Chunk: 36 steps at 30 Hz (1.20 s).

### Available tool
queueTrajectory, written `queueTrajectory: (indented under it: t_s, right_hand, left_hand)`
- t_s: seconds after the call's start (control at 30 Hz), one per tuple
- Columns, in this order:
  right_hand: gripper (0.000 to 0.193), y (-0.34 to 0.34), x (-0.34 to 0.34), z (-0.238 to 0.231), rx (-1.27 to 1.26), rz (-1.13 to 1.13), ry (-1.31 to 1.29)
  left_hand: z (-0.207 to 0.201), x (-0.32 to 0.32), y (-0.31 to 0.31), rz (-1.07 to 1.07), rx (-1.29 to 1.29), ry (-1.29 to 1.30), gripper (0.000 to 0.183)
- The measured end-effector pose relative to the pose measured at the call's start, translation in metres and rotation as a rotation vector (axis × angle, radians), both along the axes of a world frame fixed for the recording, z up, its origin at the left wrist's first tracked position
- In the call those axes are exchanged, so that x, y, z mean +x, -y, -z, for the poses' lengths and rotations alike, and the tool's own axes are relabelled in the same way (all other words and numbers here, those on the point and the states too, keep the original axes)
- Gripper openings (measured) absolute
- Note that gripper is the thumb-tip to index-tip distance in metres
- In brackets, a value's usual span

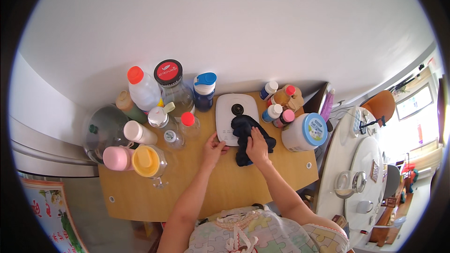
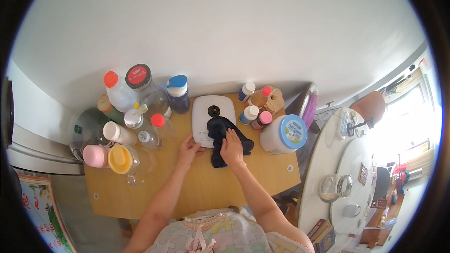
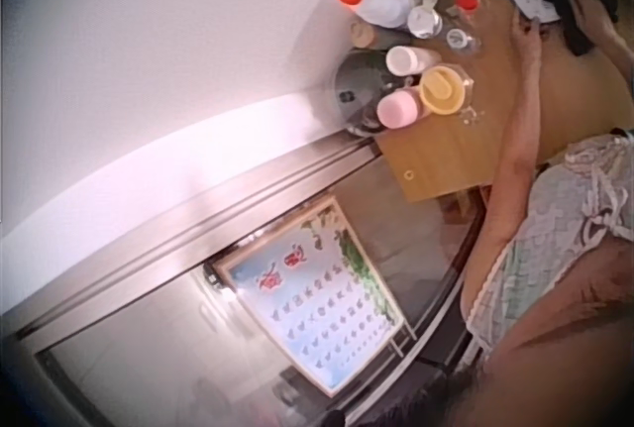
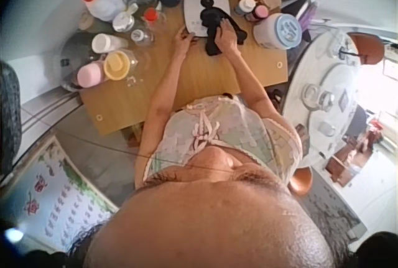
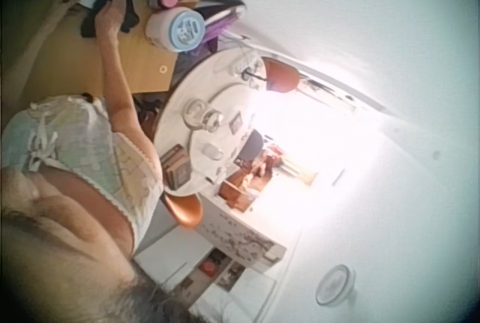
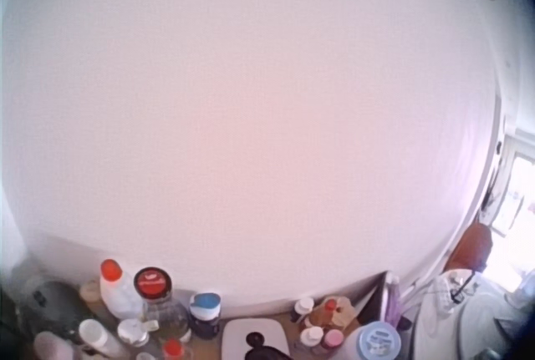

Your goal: The person wipes a round dining table with a dark cloth, moving a power strip and other items aside to reach the surface. They then wipe a red plastic stool and a side table, handling a book, a digital scale, and a glass pot while cleaning.

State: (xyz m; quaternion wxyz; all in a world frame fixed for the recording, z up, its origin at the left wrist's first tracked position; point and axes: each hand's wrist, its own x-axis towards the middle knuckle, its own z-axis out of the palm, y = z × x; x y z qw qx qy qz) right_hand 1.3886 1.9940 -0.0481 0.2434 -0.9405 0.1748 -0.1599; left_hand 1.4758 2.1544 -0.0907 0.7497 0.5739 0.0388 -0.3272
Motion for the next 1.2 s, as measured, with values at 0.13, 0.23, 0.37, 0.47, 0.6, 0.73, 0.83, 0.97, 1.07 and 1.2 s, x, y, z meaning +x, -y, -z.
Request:
queueTrajectory:
  t_s: [0.13, 0.23, 0.37, 0.47, 0.6, 0.73, 0.83, 0.97, 1.07, 1.2]
  right_hand:
    - [0.042, -0.023, 0.022, -0.013, -0.154, -0.242, -0.081]
    - [0.048, -0.034, 0.055, -0.006, -0.296, -0.328, -0.097]
    - [0.053, -0.026, 0.113, 0.007, -0.429, -0.312, -0.119]
    - [0.049, -0.026, 0.134, 0.007, -0.494, -0.249, -0.113]
    - [0.040, -0.023, 0.104, 0.002, -0.395, -0.363, 0.017]
    - [0.034, -0.005, 0.045, -0.015, -0.143, -0.315, -0.031]
    - [0.025, 0.023, 0.018, -0.045, 0.135, 0.072, -0.106]
    - [0.020, 0.040, 0.000, -0.092, 0.297, 0.283, 0.213]
    - [0.026, 0.041, 0.009, -0.098, 0.254, 0.255, 0.231]
    - [0.032, 0.048, 0.050, -0.063, 0.145, 0.152, 0.256]
  left_hand:
    - [-0.002, -0.001, 0.001, -0.005, -0.014, 0.007, 0.050]
    - [0.013, 0.000, 0.001, 0.014, 0.065, 0.158, 0.046]
    - [0.016, -0.001, -0.001, -0.013, -0.016, 0.024, 0.047]
    - [0.002, -0.003, 0.003, -0.020, 0.016, 0.008, 0.048]
    - [0.007, 0.001, 0.001, -0.016, 0.014, -0.002, 0.051]
    - [0.000, 0.001, 0.003, -0.015, 0.010, -0.018, 0.053]
    - [0.000, 0.000, 0.001, 0.010, 0.040, 0.013, 0.054]
    - [-0.006, -0.004, 0.003, -0.024, 0.243, 0.330, 0.056]
    - [-0.026, 0.001, 0.007, -0.046, 0.538, 0.767, 0.057]
    - [-0.028, 0.031, 0.022, -0.050, 0.556, 0.697, 0.055]
